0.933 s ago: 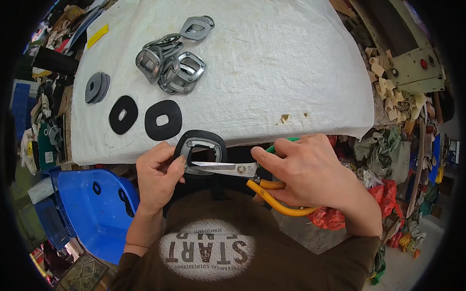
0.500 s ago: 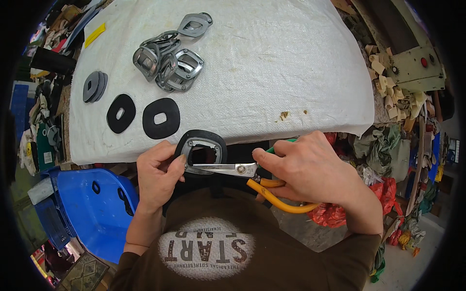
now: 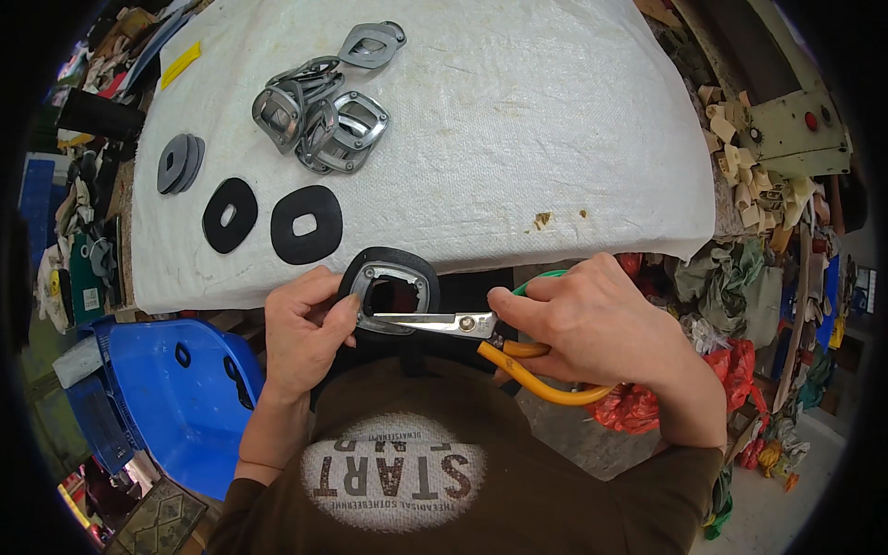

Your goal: The recorder is assembling small black shoe components into metal buckle-like frames and trimming excess material.

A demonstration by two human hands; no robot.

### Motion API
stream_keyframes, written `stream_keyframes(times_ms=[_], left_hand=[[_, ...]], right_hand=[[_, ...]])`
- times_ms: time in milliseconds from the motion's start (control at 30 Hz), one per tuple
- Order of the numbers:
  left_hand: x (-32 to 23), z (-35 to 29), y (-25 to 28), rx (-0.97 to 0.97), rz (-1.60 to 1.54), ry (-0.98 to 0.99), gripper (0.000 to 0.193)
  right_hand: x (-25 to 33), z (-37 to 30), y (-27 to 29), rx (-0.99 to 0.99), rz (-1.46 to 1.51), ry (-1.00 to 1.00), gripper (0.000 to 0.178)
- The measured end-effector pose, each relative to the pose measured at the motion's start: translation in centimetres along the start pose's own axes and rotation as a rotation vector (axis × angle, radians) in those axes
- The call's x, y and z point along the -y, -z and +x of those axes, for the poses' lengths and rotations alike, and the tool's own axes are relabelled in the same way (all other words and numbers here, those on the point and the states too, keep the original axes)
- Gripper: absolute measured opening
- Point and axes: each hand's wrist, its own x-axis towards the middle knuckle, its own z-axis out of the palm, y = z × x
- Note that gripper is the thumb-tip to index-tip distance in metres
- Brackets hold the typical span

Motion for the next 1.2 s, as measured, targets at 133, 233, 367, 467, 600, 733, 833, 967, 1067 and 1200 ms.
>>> stream_keyframes(times_ms=[133, 233, 367, 467, 600, 733, 833, 967, 1067, 1200], left_hand=[[0.1, 0.1, 0.0, 0.039, 0.021, -0.011, 0.012], [0.2, 0.0, 0.0, 0.046, 0.002, -0.020, 0.013], [0.3, -0.1, 0.0, 0.048, 0.007, -0.010, 0.013], [0.4, -0.1, 0.1, 0.056, 0.010, -0.011, 0.013], [0.4, -0.1, 0.1, 0.057, 0.015, -0.014, 0.013], [0.2, -0.1, -0.4, -0.020, -0.012, 0.020, 0.015], [0.1, 0.0, -0.4, -0.008, -0.018, 0.023, 0.015], [0.5, 0.0, -0.4, 0.001, -0.046, 0.019, 0.015], [0.5, 0.0, 0.2, 0.019, 0.005, 0.006, 0.013], [0.2, 0.0, 0.4, -0.006, -0.140, 0.134, 0.014]], right_hand=[[-0.4, 0.1, -0.3, -0.039, 0.066, -0.007, 0.050], [-0.5, 0.2, -0.3, -0.058, 0.075, -0.001, 0.051], [-0.4, 0.3, -0.3, -0.049, 0.069, -0.012, 0.053], [-0.3, 0.2, -0.2, -0.022, 0.069, -0.020, 0.051], [-0.3, 0.1, -0.1, -0.003, 0.058, -0.020, 0.049], [-0.4, 0.1, -0.3, 0.000, 0.048, -0.017, 0.049], [-0.5, -0.1, -0.4, 0.024, 0.038, -0.003, 0.049], [-0.8, -0.2, 0.0, 0.000, 0.052, -0.002, 0.050], [-2.0, -0.3, 0.3, -0.050, 0.083, 0.004, 0.050], [-6.8, -1.6, -0.3, -0.561, 0.220, -0.502, 0.056]])
